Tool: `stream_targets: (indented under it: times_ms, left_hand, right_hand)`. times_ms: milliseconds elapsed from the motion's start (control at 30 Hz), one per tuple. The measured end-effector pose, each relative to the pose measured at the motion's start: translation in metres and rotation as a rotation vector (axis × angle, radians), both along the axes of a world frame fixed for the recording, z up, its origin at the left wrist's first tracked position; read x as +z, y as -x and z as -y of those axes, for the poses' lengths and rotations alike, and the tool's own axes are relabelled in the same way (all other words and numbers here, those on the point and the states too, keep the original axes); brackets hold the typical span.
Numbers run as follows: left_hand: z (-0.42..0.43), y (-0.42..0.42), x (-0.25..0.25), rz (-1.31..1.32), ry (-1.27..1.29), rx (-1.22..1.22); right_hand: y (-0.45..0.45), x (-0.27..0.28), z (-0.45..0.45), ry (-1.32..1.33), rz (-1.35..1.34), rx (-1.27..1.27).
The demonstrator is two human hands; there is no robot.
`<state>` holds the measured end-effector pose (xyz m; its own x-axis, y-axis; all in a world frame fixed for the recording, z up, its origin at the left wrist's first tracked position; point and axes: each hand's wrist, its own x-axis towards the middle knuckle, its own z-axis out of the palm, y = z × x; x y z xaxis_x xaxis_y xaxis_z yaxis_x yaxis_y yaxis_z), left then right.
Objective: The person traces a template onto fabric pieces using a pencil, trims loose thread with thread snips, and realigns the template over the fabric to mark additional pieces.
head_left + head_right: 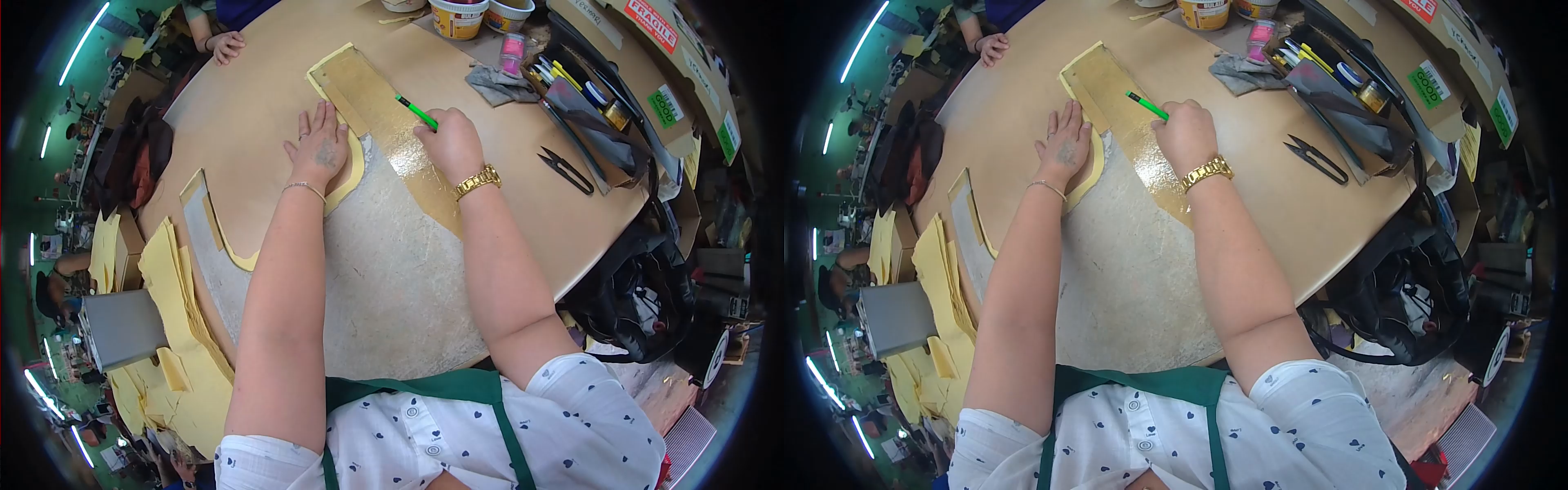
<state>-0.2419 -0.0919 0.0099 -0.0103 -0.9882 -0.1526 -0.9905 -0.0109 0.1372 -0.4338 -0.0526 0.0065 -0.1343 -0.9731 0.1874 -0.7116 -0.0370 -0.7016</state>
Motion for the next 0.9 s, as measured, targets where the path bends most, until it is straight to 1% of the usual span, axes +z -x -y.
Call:
stream_targets:
  times_ms: [167, 367, 533, 633, 667, 767, 800, 900]
  left_hand:
    - [0.007, 0.000, -0.002, 0.014, 0.016, 0.024]
    - [0.006, 0.001, -0.005, 0.028, 0.043, 0.016]
    - [0.007, -0.004, -0.003, 0.000, 0.015, -0.010]
    - [0.006, -0.041, -0.012, -0.589, 0.024, -0.117]
    - [-0.009, -0.048, -0.002, -0.907, 0.109, -0.072]
    - [-0.041, -0.108, 0.009, -0.710, 0.299, -0.023]
    - [-0.049, -0.132, 0.005, -0.684, 0.365, 0.039]
    - [-0.067, -0.201, -0.004, -0.509, 0.533, 0.136]
  right_hand:
    - [0.000, 0.000, 0.001, 0.009, 0.033, 0.004]
    - [-0.001, 0.003, 0.002, -0.038, -0.119, 0.034]
    - [-0.002, 0.001, -0.001, 0.030, -0.105, 0.015]
    - [-0.002, -0.001, 0.005, 0.041, -0.049, 0.023]
    - [-0.001, -0.002, 0.007, -0.004, -0.041, 0.038]
    - [-0.001, -0.005, 0.010, -0.102, 0.007, 0.061]
    - [-0.002, -0.001, 0.009, -0.113, 0.004, 0.076]
    - [-0.002, 0.001, 0.008, -0.091, -0.085, 0.107]
